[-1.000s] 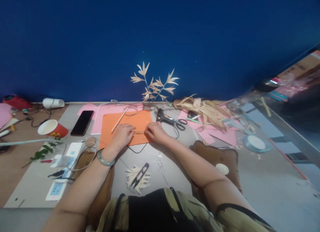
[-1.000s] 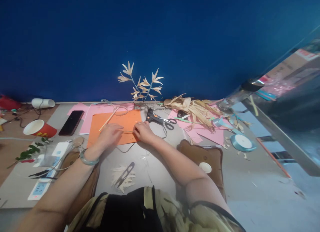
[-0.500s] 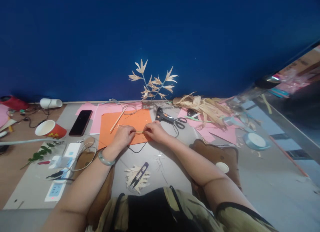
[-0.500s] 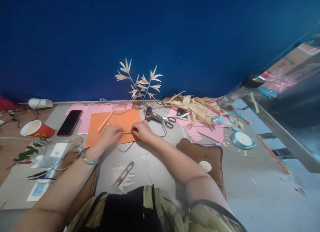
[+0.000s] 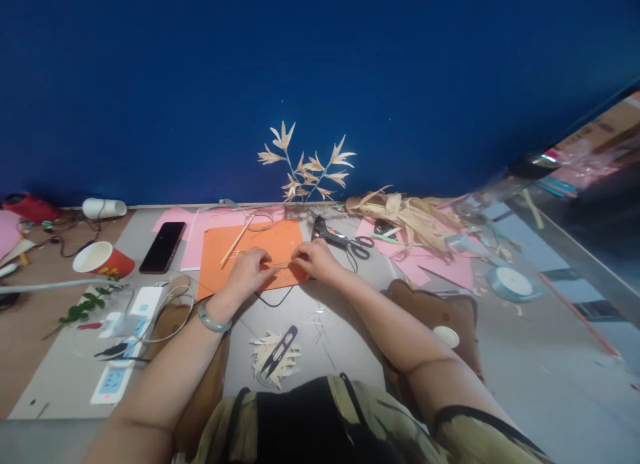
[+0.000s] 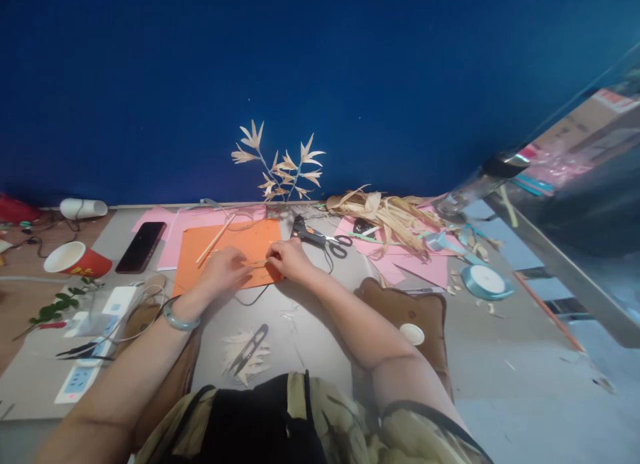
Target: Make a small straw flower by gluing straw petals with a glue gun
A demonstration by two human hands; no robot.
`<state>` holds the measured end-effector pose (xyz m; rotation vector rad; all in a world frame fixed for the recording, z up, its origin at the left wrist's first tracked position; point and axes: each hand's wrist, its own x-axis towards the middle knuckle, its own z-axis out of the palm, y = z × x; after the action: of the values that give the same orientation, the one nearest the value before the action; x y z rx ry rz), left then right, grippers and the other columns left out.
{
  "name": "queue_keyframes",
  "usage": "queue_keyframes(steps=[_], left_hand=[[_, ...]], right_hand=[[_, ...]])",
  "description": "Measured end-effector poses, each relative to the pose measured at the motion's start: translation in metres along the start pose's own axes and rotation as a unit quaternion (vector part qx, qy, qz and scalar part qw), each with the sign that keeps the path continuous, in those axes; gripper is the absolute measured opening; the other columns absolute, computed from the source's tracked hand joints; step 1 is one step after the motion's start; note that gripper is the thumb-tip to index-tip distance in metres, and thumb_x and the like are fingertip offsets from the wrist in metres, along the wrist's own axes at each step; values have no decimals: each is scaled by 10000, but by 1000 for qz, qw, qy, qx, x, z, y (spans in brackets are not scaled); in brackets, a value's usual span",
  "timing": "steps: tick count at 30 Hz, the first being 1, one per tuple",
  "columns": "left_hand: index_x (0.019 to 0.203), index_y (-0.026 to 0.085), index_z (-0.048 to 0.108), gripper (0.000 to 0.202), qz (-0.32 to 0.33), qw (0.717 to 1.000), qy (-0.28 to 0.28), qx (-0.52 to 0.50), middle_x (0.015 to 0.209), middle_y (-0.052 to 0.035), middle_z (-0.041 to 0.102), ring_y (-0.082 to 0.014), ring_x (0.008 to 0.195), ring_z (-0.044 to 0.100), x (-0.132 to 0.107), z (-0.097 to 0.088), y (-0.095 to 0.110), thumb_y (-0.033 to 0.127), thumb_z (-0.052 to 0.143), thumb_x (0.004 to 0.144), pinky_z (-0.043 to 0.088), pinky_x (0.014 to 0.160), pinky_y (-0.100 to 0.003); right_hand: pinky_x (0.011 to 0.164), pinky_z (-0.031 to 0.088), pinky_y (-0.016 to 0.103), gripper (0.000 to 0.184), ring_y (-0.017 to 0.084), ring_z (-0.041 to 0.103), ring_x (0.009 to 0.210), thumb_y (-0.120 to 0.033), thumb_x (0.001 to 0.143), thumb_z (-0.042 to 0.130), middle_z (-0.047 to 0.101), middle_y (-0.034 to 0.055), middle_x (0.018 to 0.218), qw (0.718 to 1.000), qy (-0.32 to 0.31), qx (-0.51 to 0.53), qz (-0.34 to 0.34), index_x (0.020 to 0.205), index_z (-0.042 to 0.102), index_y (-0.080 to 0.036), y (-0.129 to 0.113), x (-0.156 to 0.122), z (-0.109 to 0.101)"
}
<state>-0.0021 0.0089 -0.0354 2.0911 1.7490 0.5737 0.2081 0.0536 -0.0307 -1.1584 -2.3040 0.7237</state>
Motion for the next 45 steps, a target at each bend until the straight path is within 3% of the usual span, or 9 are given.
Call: queue_keyframes(steps=[3,7,12,15,19,29,37,41,45], left_hand=[[864,172,698,233,9,996,23,-85,892,-85,697,-214,828,626,0,1,2,369,664,745,455,765,-322],[744,175,712,159,-40,960,-40,-273,767,-61,713,-187,733,637,-1,0,7,321,648,751,472,707,-294],[764,149,729,238,-144,858,-90,-484,654,-46,680,-156,612,607,-3,-9,13,368,735,673,470,602,-272],[784,137,733,269,-181,786,-129,-577,661,-42,671,-137,616,604,-5,-16,16,339,791,616,475,602,-257],[774,132,719,264,-194,740,-131,-630,628,-15,642,-104,595,587,-5,-20,17,286,822,585,466,605,-232],[604,153,559,345,-198,777,9,-597,541,27,532,-79,517,510,0,-18,15,440,750,634,424,550,-211],[640,163,569,348,-169,790,124,-577,540,33,528,-89,520,512,2,-13,11,485,645,748,421,575,-227],[691,150,611,355,-174,787,133,-577,574,16,570,-93,533,529,1,-16,12,499,635,750,430,585,-232],[718,147,636,255,-148,816,111,-548,602,29,585,-85,561,532,-1,-20,16,358,761,649,433,613,-221]], right_hand=[[816,346,285,86,124,604,695,-128,787,617,723,11,772,999,-6,30,-22,745,681,-167,-7,-2,3],[794,381,283,79,126,598,677,-178,796,627,712,12,737,993,46,108,-25,735,675,-167,-13,-3,3],[640,426,254,132,131,578,628,-279,766,666,677,10,681,971,96,214,38,697,652,-167,-18,-3,0],[695,461,266,138,148,613,723,-304,777,642,689,21,754,956,106,264,66,765,667,-169,-19,-3,-1],[709,467,276,164,145,591,706,-328,752,665,668,19,732,944,132,286,94,737,653,-164,-19,-3,1],[689,445,264,243,132,539,674,-389,803,624,609,3,686,945,160,271,86,702,596,-170,-27,-8,0],[637,417,247,267,119,502,617,-387,817,598,553,-15,637,949,130,280,71,655,548,-182,-33,-11,5],[639,415,249,276,125,504,628,-411,820,591,561,-7,649,949,140,274,75,667,553,-184,-32,-11,5],[643,412,245,263,121,508,630,-390,823,589,558,-13,645,949,133,278,71,666,554,-181,-32,-11,6]])
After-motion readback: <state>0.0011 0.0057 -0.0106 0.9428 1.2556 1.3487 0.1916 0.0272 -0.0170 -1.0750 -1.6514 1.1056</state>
